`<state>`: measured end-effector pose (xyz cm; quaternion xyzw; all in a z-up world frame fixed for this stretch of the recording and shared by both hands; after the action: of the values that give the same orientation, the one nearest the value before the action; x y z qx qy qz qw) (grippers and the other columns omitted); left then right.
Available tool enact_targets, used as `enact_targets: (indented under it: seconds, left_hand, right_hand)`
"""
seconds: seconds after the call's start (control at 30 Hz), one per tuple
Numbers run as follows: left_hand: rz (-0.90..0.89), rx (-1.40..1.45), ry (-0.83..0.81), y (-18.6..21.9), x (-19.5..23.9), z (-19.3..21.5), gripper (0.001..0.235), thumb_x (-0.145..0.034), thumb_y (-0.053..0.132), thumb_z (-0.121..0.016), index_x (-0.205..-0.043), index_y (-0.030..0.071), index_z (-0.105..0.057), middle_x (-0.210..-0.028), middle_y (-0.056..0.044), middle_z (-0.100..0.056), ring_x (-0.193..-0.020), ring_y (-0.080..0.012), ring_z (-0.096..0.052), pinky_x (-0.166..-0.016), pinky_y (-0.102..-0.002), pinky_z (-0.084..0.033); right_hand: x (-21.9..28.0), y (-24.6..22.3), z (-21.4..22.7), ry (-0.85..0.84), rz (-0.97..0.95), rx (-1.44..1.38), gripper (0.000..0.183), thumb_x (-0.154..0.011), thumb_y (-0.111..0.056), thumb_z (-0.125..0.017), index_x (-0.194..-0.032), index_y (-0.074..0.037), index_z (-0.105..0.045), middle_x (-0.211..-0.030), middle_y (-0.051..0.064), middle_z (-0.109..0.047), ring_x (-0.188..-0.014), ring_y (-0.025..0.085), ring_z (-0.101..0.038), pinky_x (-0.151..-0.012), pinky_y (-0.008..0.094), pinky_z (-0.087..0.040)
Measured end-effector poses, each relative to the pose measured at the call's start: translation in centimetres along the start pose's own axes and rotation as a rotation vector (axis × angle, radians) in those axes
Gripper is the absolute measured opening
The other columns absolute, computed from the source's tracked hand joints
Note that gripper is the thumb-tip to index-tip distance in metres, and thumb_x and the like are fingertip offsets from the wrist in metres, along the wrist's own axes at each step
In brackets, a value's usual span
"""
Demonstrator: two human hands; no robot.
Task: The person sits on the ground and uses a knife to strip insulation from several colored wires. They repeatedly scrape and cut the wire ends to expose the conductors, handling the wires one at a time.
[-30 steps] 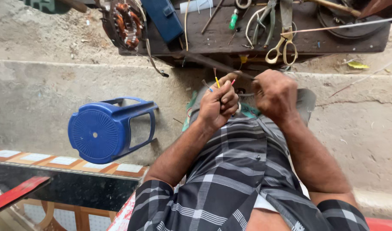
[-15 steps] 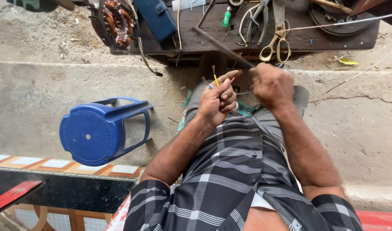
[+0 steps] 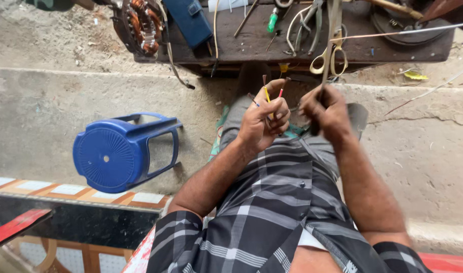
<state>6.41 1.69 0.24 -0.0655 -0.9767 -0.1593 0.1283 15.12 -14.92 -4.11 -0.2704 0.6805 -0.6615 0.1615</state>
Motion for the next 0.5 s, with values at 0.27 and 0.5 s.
enact_targets:
  seconds: [0.27, 0.5]
  left_hand:
    - [-0.176, 0.143, -0.114, 0.1, -1.4, -1.0, 0.034, -0.094, 0.000, -0.061, -0.116, 0.015, -0.041, -0.102, -0.010, -0.055, -0.083, -0.0167, -0.055, -0.074, -0.034, -0.049]
    - [-0.220, 0.057, -0.139, -0.5, -1.5, 0.1, 0.026, -0.106, 0.004, -0.055, -0.130, 0.007, -0.047, -0.132, -0.022, -0.061, -0.116, -0.0298, -0.066, -0.102, -0.048, -0.057]
  right_hand:
    - [3.2, 4.5, -2.8, -0.133, -0.191, -0.384, 0.033, -0.087, -0.018, -0.085, -0.095, -0.007, -0.054, -0.090, 0.011, -0.070, -0.061, 0.011, -0.062, -0.052, 0.023, -0.051]
    - [3.1, 3.2, -2.5, -0.060, -0.151, -0.460, 0.036, -0.092, -0.014, -0.081, -0.088, -0.010, -0.046, -0.089, 0.015, -0.070, -0.070, 0.016, -0.069, -0.051, 0.022, -0.050]
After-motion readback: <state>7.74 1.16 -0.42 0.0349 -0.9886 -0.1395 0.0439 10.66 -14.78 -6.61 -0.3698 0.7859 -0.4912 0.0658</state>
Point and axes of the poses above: each hand's wrist, its own x-axis away from the middle knuckle, its own z-axis out of the back of the hand, y = z × x, the point moved 5 cm from there along -x, towards the middle knuckle
